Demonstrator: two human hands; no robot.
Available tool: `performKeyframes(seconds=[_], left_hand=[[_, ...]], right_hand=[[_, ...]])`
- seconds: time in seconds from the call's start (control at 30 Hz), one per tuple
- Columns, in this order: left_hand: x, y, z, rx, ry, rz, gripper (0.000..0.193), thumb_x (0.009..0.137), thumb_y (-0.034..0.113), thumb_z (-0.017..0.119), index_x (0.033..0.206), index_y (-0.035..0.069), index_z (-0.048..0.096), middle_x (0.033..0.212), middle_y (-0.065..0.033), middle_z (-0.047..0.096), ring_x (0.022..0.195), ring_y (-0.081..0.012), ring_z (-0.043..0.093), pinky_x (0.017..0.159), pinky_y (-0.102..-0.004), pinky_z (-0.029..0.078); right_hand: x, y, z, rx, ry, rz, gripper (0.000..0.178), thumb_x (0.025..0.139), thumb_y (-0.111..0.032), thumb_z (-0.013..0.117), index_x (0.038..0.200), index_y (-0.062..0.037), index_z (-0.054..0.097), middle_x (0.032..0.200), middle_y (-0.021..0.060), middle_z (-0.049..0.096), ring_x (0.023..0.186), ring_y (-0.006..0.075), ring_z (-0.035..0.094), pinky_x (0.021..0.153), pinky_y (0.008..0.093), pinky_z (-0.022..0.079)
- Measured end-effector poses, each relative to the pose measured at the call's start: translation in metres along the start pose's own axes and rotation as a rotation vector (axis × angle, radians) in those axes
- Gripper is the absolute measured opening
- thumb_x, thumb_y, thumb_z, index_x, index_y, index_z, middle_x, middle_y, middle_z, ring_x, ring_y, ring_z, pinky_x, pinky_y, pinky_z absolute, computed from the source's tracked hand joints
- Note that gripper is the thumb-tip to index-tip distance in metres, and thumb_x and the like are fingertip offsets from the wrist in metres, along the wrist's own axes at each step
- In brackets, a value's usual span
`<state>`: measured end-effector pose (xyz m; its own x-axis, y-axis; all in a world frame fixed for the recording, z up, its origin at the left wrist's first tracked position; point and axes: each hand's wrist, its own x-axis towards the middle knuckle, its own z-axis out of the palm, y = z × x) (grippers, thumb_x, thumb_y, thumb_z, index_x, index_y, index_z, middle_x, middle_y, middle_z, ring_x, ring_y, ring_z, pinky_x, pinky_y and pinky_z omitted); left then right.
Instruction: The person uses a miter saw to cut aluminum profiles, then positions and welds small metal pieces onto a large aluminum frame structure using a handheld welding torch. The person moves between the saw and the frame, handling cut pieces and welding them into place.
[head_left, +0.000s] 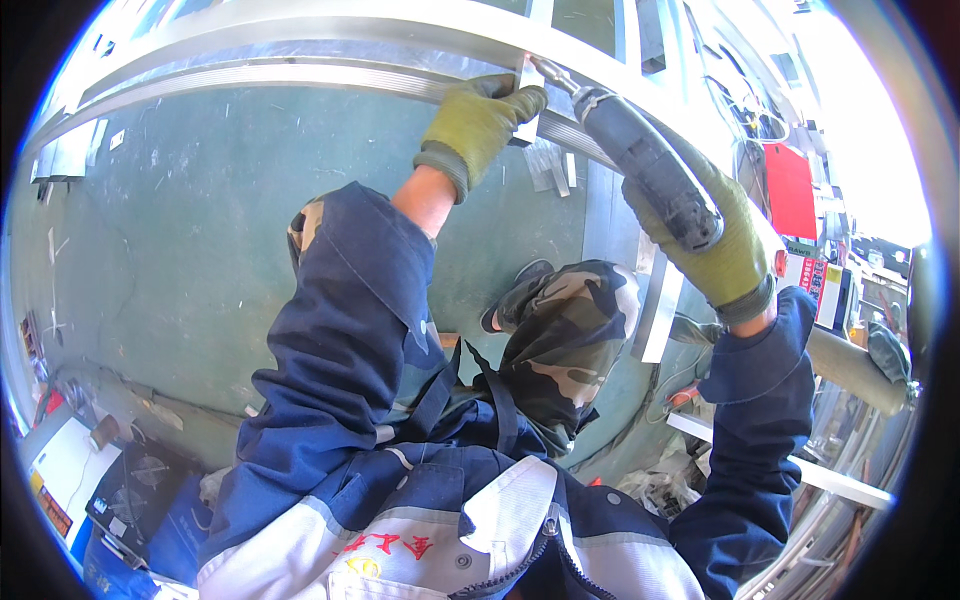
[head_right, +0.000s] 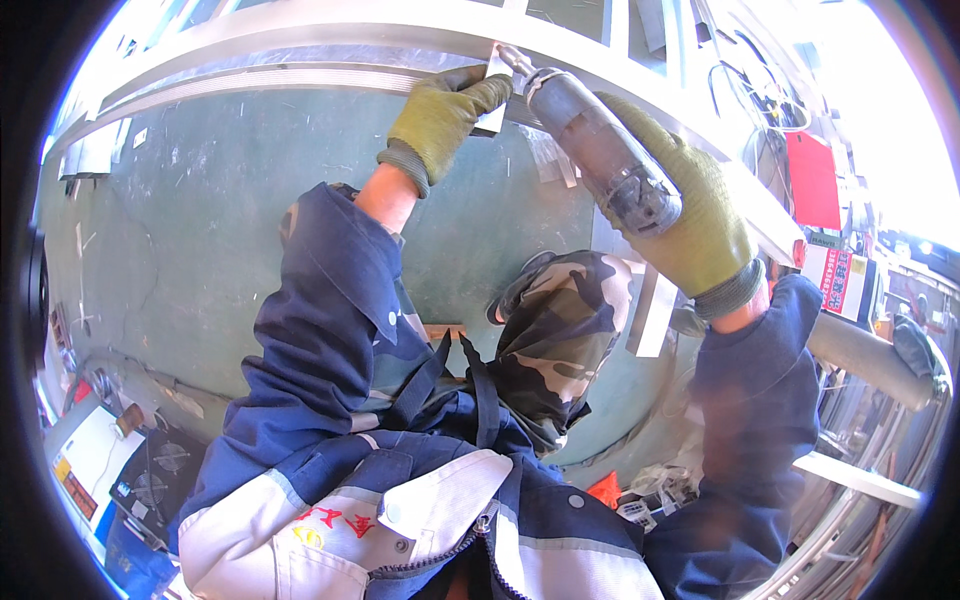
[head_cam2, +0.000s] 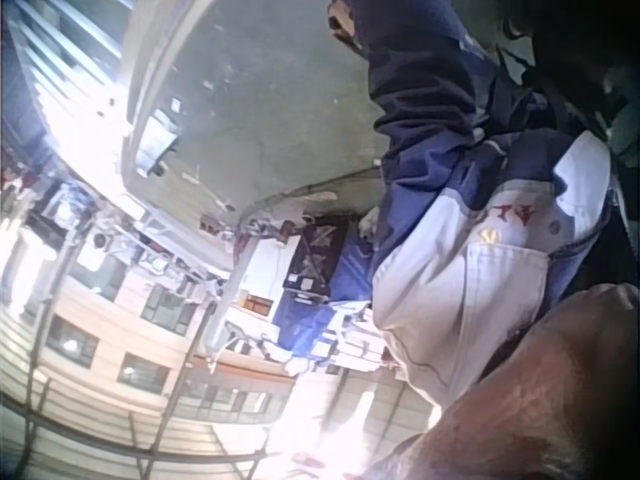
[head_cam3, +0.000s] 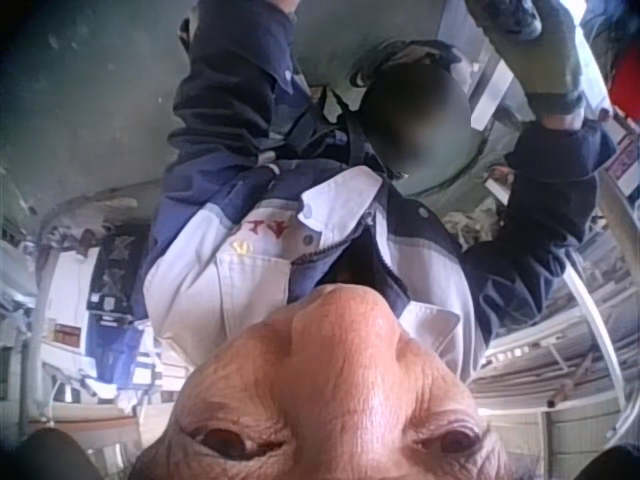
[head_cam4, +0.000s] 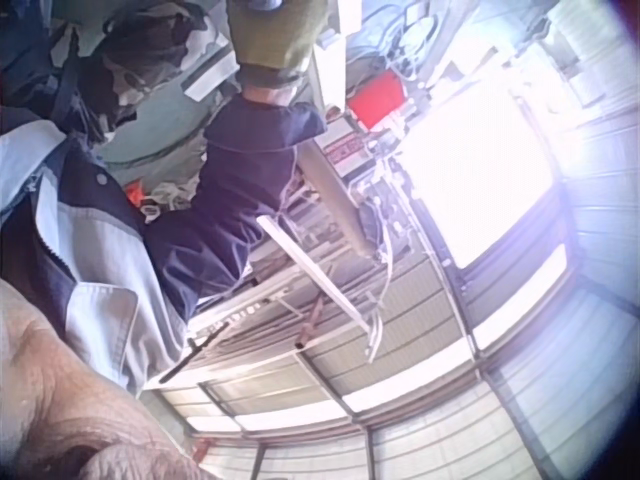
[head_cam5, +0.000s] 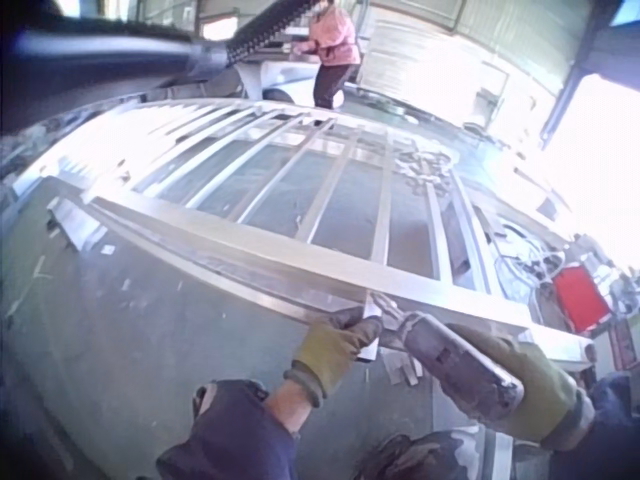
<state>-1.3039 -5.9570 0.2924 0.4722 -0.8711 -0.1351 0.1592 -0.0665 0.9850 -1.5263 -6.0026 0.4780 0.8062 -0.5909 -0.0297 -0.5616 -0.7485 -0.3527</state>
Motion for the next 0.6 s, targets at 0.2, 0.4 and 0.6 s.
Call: performKeyframes(seconds=[0.2,0.4,0.6], left_hand=[[-0.003,0.005,0.001,-0.019,0.004,0.000,0.053,0.092,0.035,0.079,0.126,-0.005,0.069,0.111,-0.0128,0.075,0.099,-0.0187,0.066,0.090,-0.0301,0.052],[-0.003,0.004,-0.001,-0.019,0.009,0.011,0.058,0.091,0.036,0.080,0.128,-0.007,0.067,0.115,-0.0164,0.074,0.102,-0.0217,0.067,0.092,-0.0315,0.052],[-0.003,0.004,0.000,-0.026,-0.008,0.011,0.060,0.091,0.037,0.080,0.129,-0.007,0.066,0.117,-0.0176,0.073,0.103,-0.0225,0.068,0.093,-0.0317,0.052]], right_hand=[[-0.002,0.007,0.002,-0.005,-0.001,-0.002,0.068,0.078,-0.025,0.087,0.138,-0.0081,0.059,0.119,0.0183,0.070,0.108,0.0339,0.069,0.094,0.0414,0.054],[-0.001,0.015,0.005,0.003,-0.019,-0.018,0.069,0.078,-0.023,0.087,0.138,-0.0069,0.059,0.118,0.0186,0.070,0.108,0.0342,0.069,0.095,0.0407,0.053],[0.001,0.013,0.003,0.001,-0.020,-0.056,0.065,0.080,-0.020,0.085,0.138,-0.0063,0.059,0.118,0.0187,0.070,0.107,0.0348,0.069,0.095,0.0403,0.053]])
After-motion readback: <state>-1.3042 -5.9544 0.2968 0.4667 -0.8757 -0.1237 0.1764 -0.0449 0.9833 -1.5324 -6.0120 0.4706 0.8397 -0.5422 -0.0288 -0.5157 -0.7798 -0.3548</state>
